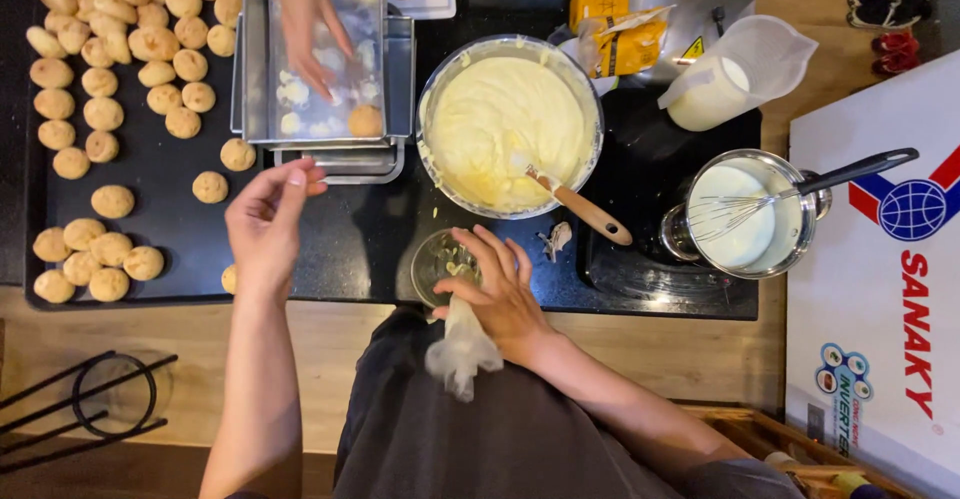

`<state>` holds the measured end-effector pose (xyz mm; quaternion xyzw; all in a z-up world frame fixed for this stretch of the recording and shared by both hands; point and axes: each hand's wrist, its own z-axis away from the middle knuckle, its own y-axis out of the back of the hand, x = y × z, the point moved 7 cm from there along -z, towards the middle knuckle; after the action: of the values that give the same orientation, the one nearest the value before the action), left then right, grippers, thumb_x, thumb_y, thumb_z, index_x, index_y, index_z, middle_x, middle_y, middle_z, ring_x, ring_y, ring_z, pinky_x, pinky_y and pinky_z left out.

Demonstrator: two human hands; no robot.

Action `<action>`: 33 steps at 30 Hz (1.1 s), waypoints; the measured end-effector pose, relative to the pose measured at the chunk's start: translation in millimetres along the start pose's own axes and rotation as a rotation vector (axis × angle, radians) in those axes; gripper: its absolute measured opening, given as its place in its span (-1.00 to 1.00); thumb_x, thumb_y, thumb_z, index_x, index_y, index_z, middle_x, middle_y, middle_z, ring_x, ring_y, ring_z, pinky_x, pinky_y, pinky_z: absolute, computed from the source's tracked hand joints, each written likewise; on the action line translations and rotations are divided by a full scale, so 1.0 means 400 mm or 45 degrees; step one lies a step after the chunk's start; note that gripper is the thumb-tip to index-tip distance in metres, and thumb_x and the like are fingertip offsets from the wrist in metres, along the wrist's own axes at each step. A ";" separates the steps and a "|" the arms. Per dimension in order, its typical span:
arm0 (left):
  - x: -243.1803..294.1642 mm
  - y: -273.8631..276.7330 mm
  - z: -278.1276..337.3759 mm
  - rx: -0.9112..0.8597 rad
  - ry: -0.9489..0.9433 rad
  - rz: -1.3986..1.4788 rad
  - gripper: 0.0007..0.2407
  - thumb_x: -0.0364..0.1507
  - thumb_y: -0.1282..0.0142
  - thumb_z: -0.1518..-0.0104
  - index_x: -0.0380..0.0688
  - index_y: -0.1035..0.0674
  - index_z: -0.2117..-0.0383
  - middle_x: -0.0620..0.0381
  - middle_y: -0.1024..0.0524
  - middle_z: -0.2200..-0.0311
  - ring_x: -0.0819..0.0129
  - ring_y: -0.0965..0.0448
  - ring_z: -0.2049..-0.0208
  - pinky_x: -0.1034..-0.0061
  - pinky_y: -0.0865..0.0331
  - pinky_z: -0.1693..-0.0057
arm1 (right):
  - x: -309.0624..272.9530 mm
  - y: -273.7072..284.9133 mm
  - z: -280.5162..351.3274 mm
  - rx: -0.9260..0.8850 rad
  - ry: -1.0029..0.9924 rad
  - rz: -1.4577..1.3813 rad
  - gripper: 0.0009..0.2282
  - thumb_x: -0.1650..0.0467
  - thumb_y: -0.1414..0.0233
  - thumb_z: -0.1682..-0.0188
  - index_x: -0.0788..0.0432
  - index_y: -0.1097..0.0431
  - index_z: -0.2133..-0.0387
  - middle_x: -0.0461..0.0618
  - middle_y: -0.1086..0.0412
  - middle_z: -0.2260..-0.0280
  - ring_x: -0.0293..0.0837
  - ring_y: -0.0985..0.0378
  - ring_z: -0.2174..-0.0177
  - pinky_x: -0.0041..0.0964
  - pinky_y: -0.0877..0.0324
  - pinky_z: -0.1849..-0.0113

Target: Fill baked cream puff shells with cream using a piping bag and arrange them on a tray

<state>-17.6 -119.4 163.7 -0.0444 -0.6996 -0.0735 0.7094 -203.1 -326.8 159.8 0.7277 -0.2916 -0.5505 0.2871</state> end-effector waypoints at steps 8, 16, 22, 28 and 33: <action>-0.021 -0.016 0.050 -0.058 0.038 0.015 -0.80 -0.45 -0.10 -0.32 -0.35 -0.60 0.06 0.04 -0.62 0.17 0.46 -0.61 0.14 0.59 -0.43 -0.06 | 0.023 0.047 0.049 0.000 -0.051 -0.098 -0.43 0.20 -0.31 0.29 -0.02 -0.40 -0.06 0.24 0.10 -0.33 0.28 0.13 -0.31 0.27 0.24 -0.20; -0.010 0.004 0.040 -0.183 0.018 0.088 -0.78 -0.40 -0.09 -0.32 -0.31 -0.60 0.06 0.05 -0.63 0.16 0.47 -0.62 0.16 0.62 -0.39 0.01 | 0.250 -0.041 0.166 0.369 -0.417 0.123 -0.56 0.60 0.05 0.19 0.23 -0.31 -0.04 0.20 -0.17 -0.27 0.21 -0.16 -0.27 -0.01 -0.11 -0.25; -0.032 0.059 0.083 -0.232 0.009 0.097 -0.77 -0.35 -0.07 -0.32 -0.23 -0.62 0.06 0.11 -0.65 0.16 0.50 -0.63 0.17 0.65 -0.38 0.08 | 0.428 -0.132 0.178 0.573 -0.631 0.031 -0.68 0.59 0.10 0.09 0.33 -0.38 0.05 0.23 -0.33 -0.11 0.17 -0.31 -0.14 -0.09 -0.22 -0.14; -0.150 0.020 0.165 -0.337 0.089 0.004 -0.77 -0.33 -0.22 -0.21 -0.12 -0.68 0.09 0.10 -0.63 0.31 0.45 -0.53 0.30 0.58 -0.35 0.18 | 0.439 -0.080 0.211 0.905 -0.818 -0.519 -0.84 0.56 0.07 0.04 0.28 -0.50 0.37 0.12 -0.54 0.13 -0.08 -0.59 0.17 -0.26 -0.48 0.11; -0.127 -0.074 0.197 -0.306 -0.207 -0.373 -0.76 -0.29 -0.28 -0.12 -0.07 -0.66 0.14 0.08 -0.56 0.12 0.24 -0.54 0.07 0.38 -0.40 0.03 | 0.213 0.069 0.110 0.903 -0.557 -0.444 -0.87 0.66 -0.18 0.14 0.30 -0.48 0.36 0.18 -0.49 0.09 -0.12 -0.56 0.14 -0.27 -0.50 0.08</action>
<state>-100.9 -133.4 113.0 -0.0323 -0.7397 -0.2550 0.6219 -229.6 -412.3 116.0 0.6859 -0.3892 -0.5974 -0.1454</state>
